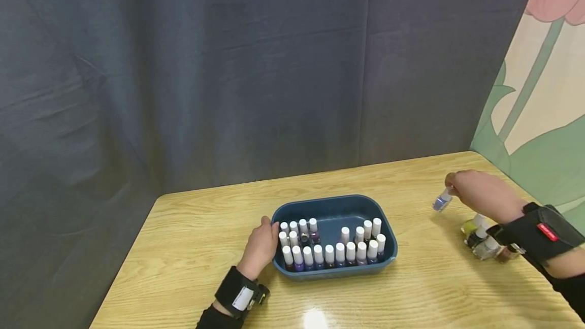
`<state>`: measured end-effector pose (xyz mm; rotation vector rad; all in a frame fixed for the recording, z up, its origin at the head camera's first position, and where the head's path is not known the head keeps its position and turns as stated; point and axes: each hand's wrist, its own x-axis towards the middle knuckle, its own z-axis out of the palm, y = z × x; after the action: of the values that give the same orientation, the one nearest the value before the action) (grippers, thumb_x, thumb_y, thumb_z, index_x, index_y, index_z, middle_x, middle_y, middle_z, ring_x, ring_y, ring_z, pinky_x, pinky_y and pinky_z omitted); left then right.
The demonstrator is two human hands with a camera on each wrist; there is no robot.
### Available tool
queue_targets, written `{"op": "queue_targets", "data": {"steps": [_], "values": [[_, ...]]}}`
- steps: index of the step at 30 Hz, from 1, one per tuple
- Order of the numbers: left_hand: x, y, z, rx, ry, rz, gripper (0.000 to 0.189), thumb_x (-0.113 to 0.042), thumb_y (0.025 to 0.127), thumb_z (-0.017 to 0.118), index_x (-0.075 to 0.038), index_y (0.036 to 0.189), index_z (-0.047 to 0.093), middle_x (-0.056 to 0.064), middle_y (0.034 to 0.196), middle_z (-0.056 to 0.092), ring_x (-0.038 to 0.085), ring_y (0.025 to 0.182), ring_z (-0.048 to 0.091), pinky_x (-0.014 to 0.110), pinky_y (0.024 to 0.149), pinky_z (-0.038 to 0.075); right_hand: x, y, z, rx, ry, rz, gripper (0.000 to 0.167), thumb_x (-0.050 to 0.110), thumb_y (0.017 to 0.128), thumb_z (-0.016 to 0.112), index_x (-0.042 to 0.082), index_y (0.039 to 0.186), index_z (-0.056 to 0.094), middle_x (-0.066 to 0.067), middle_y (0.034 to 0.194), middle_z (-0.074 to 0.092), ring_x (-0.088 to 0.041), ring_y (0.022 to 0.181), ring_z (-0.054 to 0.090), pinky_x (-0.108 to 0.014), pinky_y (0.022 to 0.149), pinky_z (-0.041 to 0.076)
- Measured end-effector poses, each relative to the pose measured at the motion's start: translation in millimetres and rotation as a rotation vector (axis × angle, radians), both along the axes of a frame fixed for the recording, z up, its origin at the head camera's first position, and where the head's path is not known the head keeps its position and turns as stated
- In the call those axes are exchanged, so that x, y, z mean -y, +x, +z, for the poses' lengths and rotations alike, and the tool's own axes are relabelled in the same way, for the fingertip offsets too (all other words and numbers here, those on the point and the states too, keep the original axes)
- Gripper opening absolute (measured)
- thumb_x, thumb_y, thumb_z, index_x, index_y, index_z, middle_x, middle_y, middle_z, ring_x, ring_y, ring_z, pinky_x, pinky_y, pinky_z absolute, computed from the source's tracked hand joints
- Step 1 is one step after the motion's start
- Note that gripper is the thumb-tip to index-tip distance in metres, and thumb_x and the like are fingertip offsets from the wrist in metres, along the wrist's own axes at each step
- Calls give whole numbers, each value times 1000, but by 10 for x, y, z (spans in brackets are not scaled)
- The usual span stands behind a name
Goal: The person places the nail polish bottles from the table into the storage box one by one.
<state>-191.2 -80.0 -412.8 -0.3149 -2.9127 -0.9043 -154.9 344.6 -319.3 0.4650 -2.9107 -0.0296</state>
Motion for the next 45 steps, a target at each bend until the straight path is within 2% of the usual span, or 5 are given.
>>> {"op": "queue_targets", "data": {"steps": [14, 24, 29, 38, 45], "values": [[8, -9, -21, 6, 6, -1, 21, -16, 97, 41, 3, 90, 45, 20, 70, 58, 29, 66, 62, 37, 53, 45, 1034, -170, 478, -49, -21, 284, 13, 7, 73, 74, 11, 82, 66, 6, 73, 61, -4, 64, 52, -27, 60, 47], [-2, -23, -39, 19, 10, 2, 21, -17, 98, 41, 3, 92, 45, 20, 71, 58, 28, 67, 62, 36, 53, 45, 1546, -333, 282, -25, -3, 468, 20, 3, 71, 76, 9, 88, 69, 1, 78, 66, -10, 72, 59, -27, 70, 51], [-3, -14, -53, 13, 14, 3, 20, -17, 97, 41, 2, 91, 45, 20, 70, 58, 29, 66, 62, 37, 53, 44, 1751, -378, 169, -13, 142, 551, 19, 0, 71, 73, 10, 87, 69, 1, 77, 65, -11, 73, 58, -25, 69, 49], [0, -7, -37, 7, 17, 3, 21, -17, 97, 41, 2, 90, 45, 19, 69, 58, 28, 64, 61, 36, 52, 44, 2018, -432, 76, 62, 319, 560, 17, 4, 75, 73, 9, 91, 69, -1, 79, 67, -13, 75, 60, -23, 70, 49], [4, -2, -31, -2, 12, 5, 21, -17, 97, 42, 2, 89, 44, 20, 69, 58, 30, 65, 62, 37, 52, 44, 2078, -539, -108, 108, 324, 658, 16, 2, 79, 68, 8, 93, 67, -1, 81, 67, -12, 74, 61, -22, 69, 49]]}}
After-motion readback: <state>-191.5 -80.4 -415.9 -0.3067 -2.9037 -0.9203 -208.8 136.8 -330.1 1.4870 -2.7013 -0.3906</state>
